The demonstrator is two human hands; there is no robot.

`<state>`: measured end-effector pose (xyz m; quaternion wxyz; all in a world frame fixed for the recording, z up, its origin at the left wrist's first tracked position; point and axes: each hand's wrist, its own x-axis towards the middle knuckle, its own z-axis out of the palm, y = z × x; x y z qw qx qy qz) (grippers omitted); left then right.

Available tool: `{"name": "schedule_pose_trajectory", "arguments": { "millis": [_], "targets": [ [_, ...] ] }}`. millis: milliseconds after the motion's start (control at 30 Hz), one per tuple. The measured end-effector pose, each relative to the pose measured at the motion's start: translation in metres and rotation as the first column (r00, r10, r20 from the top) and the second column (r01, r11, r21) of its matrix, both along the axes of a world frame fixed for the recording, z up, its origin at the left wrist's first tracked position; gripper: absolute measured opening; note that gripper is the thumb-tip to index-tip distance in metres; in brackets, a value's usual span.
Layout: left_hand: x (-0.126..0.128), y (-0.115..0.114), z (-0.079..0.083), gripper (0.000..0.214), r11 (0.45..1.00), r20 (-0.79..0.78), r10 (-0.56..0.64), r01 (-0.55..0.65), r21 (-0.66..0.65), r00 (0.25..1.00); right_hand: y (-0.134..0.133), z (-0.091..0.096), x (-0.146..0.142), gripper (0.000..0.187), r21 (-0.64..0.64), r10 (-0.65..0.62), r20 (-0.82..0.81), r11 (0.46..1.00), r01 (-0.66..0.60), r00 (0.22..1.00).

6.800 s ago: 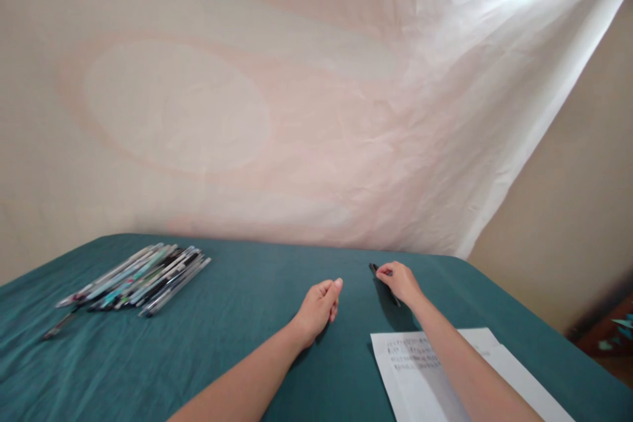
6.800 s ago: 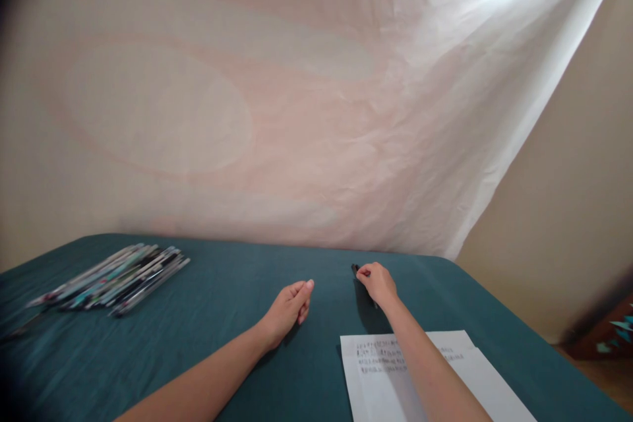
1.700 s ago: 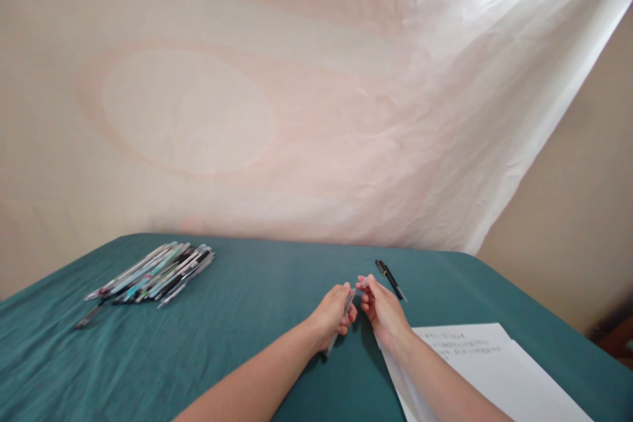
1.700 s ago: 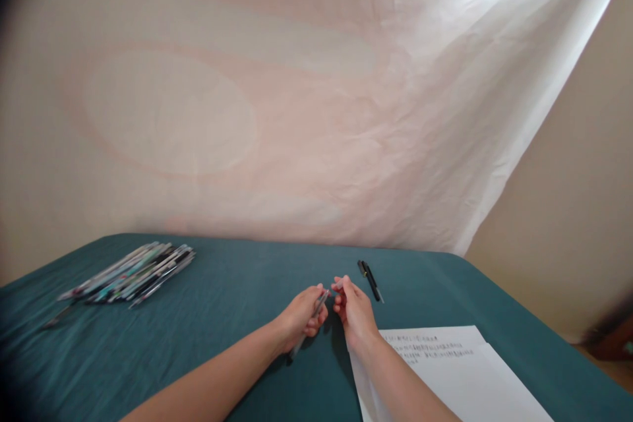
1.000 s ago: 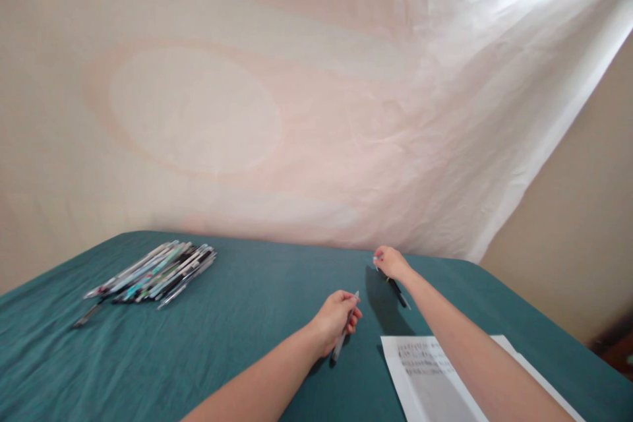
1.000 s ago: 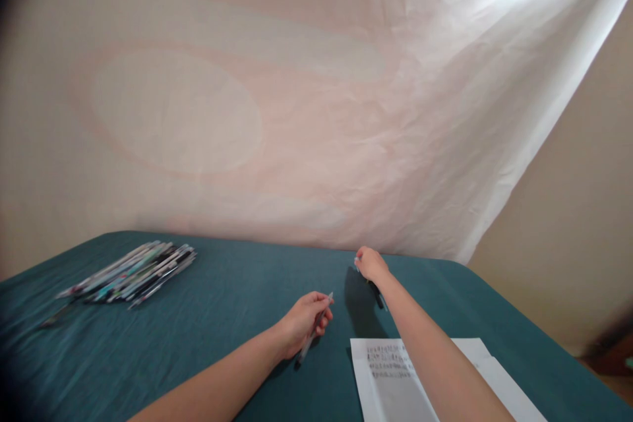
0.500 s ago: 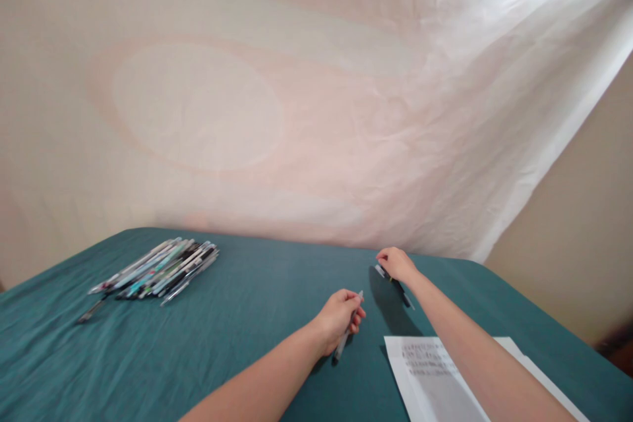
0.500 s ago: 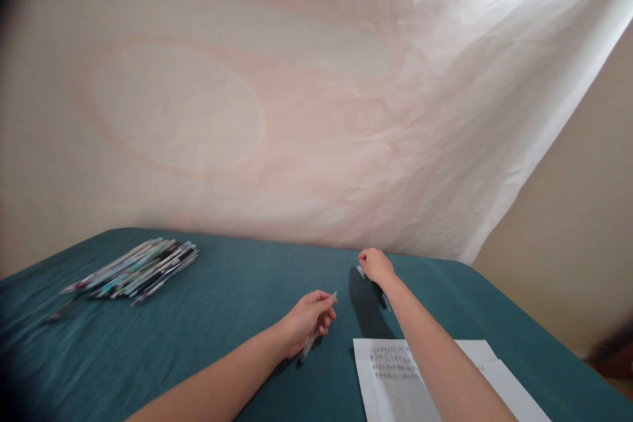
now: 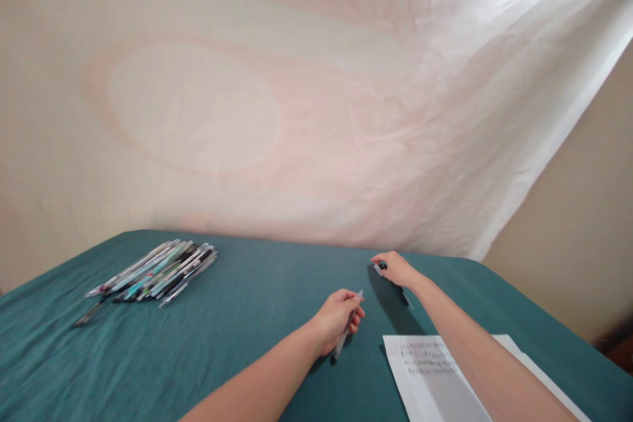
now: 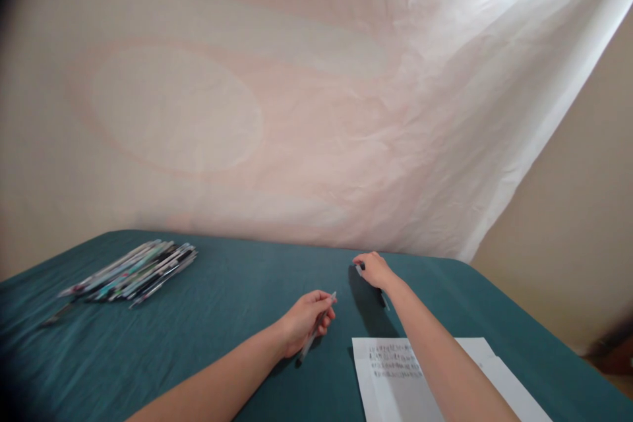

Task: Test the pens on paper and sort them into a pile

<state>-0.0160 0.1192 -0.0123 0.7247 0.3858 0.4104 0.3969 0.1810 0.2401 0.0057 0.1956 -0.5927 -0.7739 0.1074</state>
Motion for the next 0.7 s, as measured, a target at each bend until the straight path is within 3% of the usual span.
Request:
{"name": "schedule_pose_trajectory", "arguments": {
  "millis": [233,367,533,700],
  "targets": [
    [-0.001,0.001,-0.002,0.013,0.999,0.05,0.014,-0.012,-0.039,0.999,-0.001,0.001,-0.001,0.039,0.026,0.004,-0.037,1.0,-0.003,0.999],
    [-0.003,0.003,-0.001,0.008,0.996,0.22,0.048,-0.031,-0.08,0.974,-0.013,0.008,-0.009,0.035,0.071,0.022,-0.087,0.997,-0.016,0.996],
    [-0.008,0.01,0.001,0.007,0.982,0.418,0.19,-0.164,-0.098,0.888,-0.06,0.006,-0.042,0.021,0.037,0.087,-0.2,0.996,-0.081,0.976],
    [-0.013,0.019,-0.004,0.006,0.932,0.499,0.357,-0.333,-0.142,0.79,-0.118,-0.014,-0.075,0.039,-0.24,0.085,-0.446,0.947,-0.211,0.891]
  ]
}}
